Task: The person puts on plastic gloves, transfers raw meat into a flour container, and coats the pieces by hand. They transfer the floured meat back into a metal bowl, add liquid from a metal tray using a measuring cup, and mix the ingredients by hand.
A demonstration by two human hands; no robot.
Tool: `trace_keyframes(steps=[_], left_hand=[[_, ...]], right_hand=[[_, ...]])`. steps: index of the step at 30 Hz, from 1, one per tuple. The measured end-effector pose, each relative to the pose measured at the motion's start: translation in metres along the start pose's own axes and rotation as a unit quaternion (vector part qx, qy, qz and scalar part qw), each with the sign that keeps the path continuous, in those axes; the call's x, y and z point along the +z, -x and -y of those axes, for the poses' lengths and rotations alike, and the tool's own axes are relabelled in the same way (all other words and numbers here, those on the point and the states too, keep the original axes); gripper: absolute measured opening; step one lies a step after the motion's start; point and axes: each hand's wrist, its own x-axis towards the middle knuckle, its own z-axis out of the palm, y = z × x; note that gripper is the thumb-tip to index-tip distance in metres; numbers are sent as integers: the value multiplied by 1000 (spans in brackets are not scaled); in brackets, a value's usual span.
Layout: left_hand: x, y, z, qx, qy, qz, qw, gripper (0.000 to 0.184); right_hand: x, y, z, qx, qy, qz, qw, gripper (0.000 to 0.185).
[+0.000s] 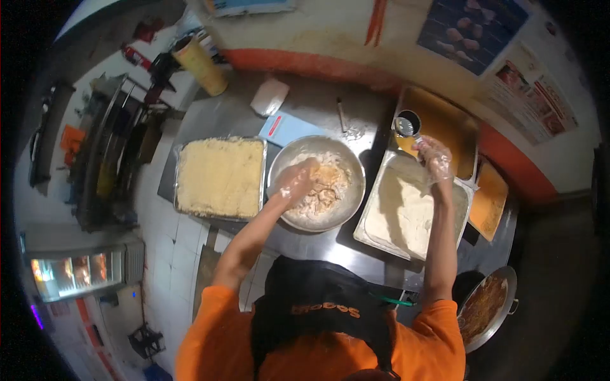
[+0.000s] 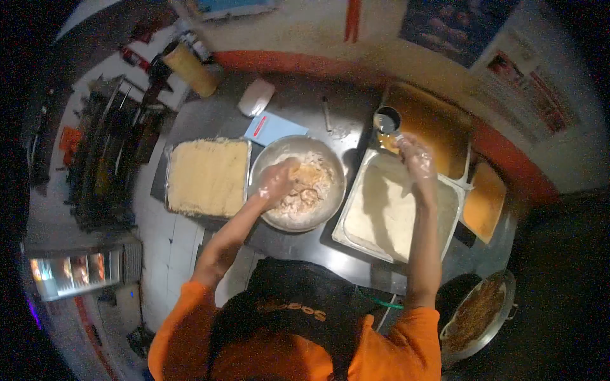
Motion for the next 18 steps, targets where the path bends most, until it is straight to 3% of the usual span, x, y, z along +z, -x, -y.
trace_keyframes(steps=[1,4,7,8,9,10,11,12,14,16,17,18], left_hand=[[-6,0,-4,-3,-4,8,1000,53],[-8,10,4,104,151,-61,981,63],[-46,27,-30,-36,348,39,936,77],[-46,25,-26,-33,323,34,945,81],[-46,23,-19,-31,299,29,953,84],[-46,23,-18,-31,273,26,961,88],[-44,25,-21,-60,481,18,874,92],[-45,24,-21,-36,466,31,884,93],[-53,24,-16,8,433,51,900,95],[-66,35,-28,7,271,162,949,102],[-61,34,-40,47,63,167,983,102],[-55,35,-49,81,-147,167,972,103]], right_hand=[[-17,-11,3,14,45,-28,998,21],[-72,-46,-35,13,141,-65,988,20],[-115,-87,-128,-81,332,-24,939,14],[-125,-96,-141,-122,413,-3,903,12],[-111,-85,-108,-92,485,-8,870,8],[-116,-88,-116,-144,528,-27,837,8],[-117,-88,-129,-193,567,-44,799,8],[-115,-86,-137,-240,602,-60,759,8],[-116,-94,-144,-111,557,-9,823,13],[-99,-82,-93,50,458,7,888,16],[-113,-98,-130,94,371,0,924,19],[-112,-94,-126,105,316,-8,943,17]])
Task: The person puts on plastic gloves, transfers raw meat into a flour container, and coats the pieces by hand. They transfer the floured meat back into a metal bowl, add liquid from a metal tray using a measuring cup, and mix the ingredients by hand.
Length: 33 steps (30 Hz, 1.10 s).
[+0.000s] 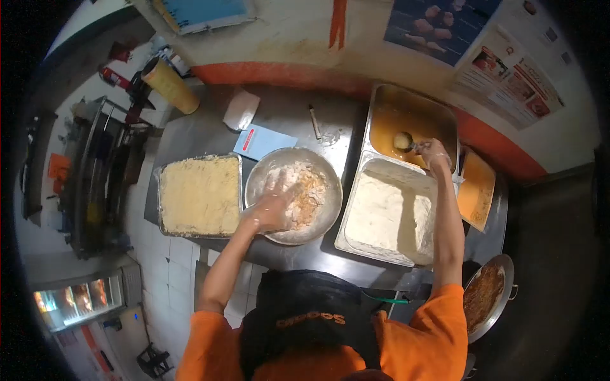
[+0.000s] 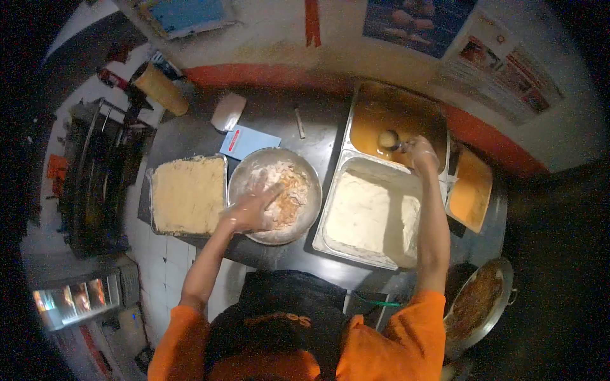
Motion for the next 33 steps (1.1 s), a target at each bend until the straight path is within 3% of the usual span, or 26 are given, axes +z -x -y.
trace_keyframes(steps=[4,8,9,12,13,15,16,17,19,22,24,25,28,29,30,32,33], left_hand=[[44,-23,10,-15,-11,-43,999,103],[88,-42,37,-27,36,-111,993,90],[92,-38,38,-37,1,-168,985,80],[80,-48,59,-59,110,-124,984,65],[67,-35,48,-43,110,-213,970,56],[71,-37,57,-23,182,-232,955,57],[70,-40,61,-14,217,-241,946,58],[49,-31,52,-60,249,-160,954,66],[43,-29,57,-46,372,-181,909,69],[4,-5,33,-146,471,-107,863,73],[6,-6,42,-111,652,-89,744,71],[-5,-4,47,-98,643,-45,758,70],[-1,11,52,-138,762,-70,629,69],[9,5,62,-155,752,-50,639,73],[5,7,54,-107,709,-51,696,76],[-7,16,32,-10,607,-50,793,81],[13,-5,53,72,312,4,947,92]], right_hand=[[-32,47,59,8,-214,72,974,18],[-37,82,105,-3,-307,96,947,24],[-35,93,118,-10,-308,116,944,28],[-4,110,127,-99,-300,149,937,28],[4,125,145,-88,-261,145,950,30],[11,168,196,-70,-317,178,929,31],[40,163,183,-116,-326,159,925,28],[52,167,187,-132,-303,170,928,24],[72,189,209,-179,-248,127,944,19],[105,202,213,-324,-87,22,942,22],[114,208,218,-416,13,-41,908,29],[116,209,221,-454,43,-72,887,32],[119,216,223,-493,96,-111,857,34],[118,218,224,-495,107,-115,855,34],[117,217,226,-498,118,-119,851,33],[111,215,228,-434,2,-89,897,24],[109,213,228,-399,-56,-73,912,21]])
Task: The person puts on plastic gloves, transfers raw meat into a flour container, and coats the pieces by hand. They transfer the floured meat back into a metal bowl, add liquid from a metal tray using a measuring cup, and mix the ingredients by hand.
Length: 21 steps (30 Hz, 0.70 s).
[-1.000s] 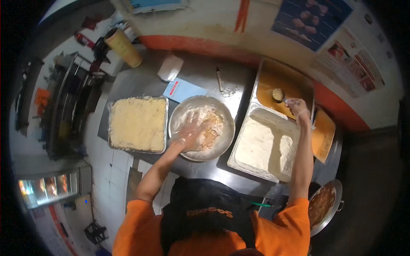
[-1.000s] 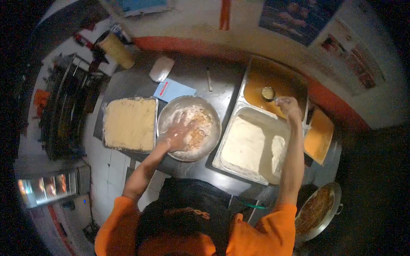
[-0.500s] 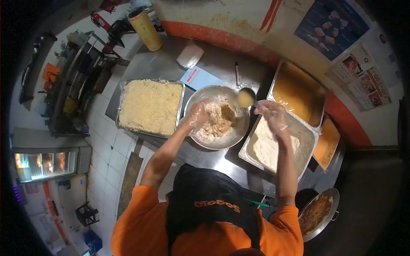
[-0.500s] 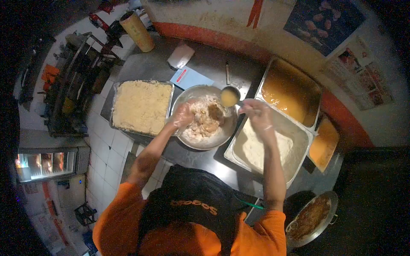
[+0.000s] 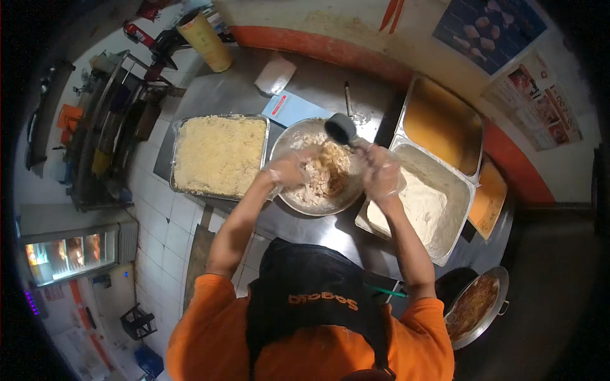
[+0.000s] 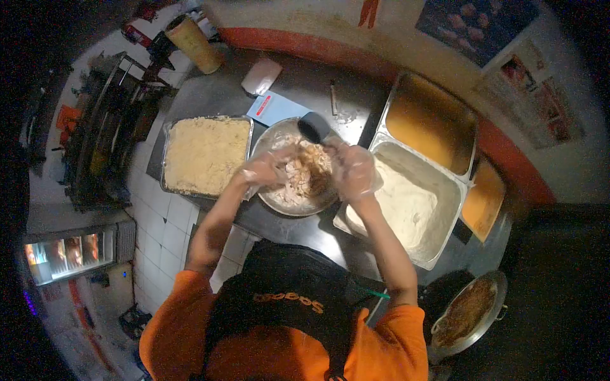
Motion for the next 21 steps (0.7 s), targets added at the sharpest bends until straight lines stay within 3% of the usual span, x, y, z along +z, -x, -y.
trace_keyframes(steps=[3,4,7,9,10,12,13,15,17,19,20,21], left_hand=[[33,-18,-2,-43,-207,19,977,101],[47,-25,-3,-57,-307,-1,950,104],[65,-44,9,-44,-354,-81,931,95],[76,-62,41,1,-338,-130,932,77],[77,-68,52,26,-331,-154,931,68],[75,-71,54,-32,-292,-114,949,61],[70,-71,53,-60,-274,-94,955,58],[54,-56,34,-57,-225,-126,965,61],[38,-40,20,-63,-133,-129,981,67],[27,-28,11,-79,1,-105,991,75],[24,-17,-5,-57,-29,-132,989,80],[15,-6,-26,-40,35,-98,994,81]], right_hand=[[-15,-13,-32,207,-278,-36,937,25],[-31,-18,-45,228,-270,-35,935,27],[-85,-31,-103,263,-182,-51,946,28],[-108,-32,-143,317,-210,-110,918,25],[-118,-31,-160,334,-147,-88,927,24],[-137,-28,-194,362,-20,-48,931,23],[-140,-21,-217,323,38,-29,945,22],[-136,-7,-259,245,156,9,957,20],[-139,-12,-265,330,163,72,927,21],[-126,2,-279,157,328,83,928,21],[-123,8,-309,155,301,86,937,23],[-125,4,-293,237,195,70,949,22]])
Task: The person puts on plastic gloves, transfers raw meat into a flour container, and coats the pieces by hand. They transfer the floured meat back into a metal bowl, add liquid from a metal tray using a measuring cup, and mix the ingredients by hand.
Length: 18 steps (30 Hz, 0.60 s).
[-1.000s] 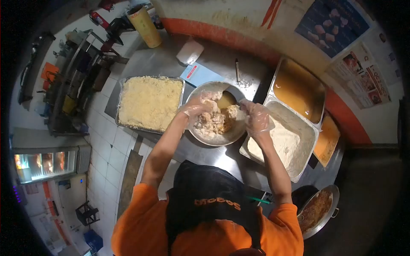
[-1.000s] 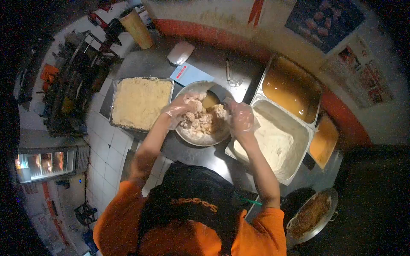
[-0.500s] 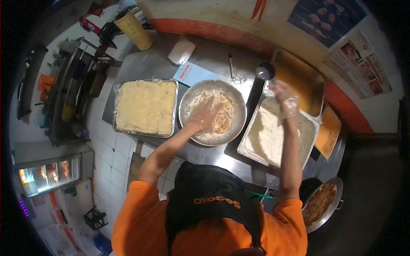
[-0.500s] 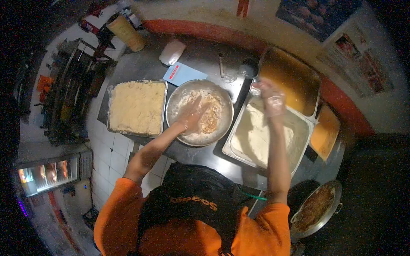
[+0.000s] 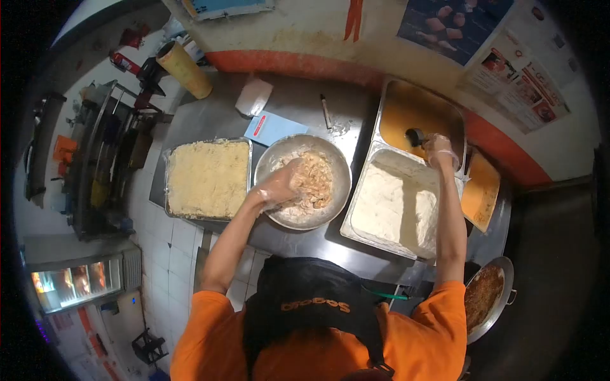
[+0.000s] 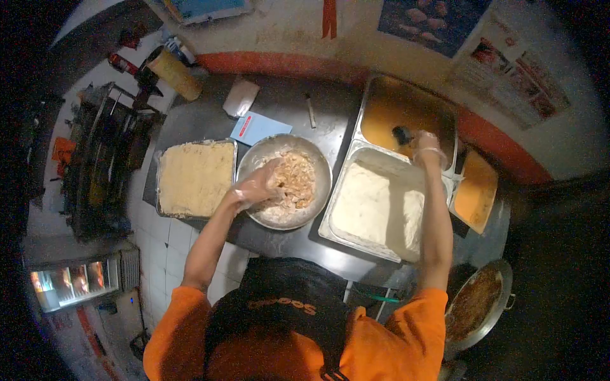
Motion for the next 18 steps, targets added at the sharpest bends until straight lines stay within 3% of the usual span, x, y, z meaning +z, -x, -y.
trace_keyframes(steps=[2,3,6,7,9,10,11,14,16,18], left_hand=[[-21,13,-30,18,128,72,989,82],[-24,11,-22,-10,201,80,976,81],[-37,11,4,28,340,89,936,77],[-39,9,5,-38,323,92,941,84],[-30,7,0,28,-5,88,996,91],[-27,6,1,61,-170,85,980,95],[3,-16,66,103,-242,73,962,103],[42,-15,52,64,-449,-25,891,100],[38,-33,70,77,-353,-24,932,93],[39,-47,105,71,-309,-23,948,80]], right_hand=[[-32,14,53,141,-222,54,963,21],[-23,3,37,122,-183,71,973,19],[-47,11,66,119,-288,120,942,20],[-55,15,84,162,-300,143,929,20],[-63,31,123,124,-332,121,927,19],[-57,42,139,86,-372,104,918,20],[-50,53,155,48,-411,89,906,21],[-32,86,203,41,-461,138,876,24],[-7,108,227,31,-479,131,868,20],[-8,127,258,-21,-337,135,932,19]])
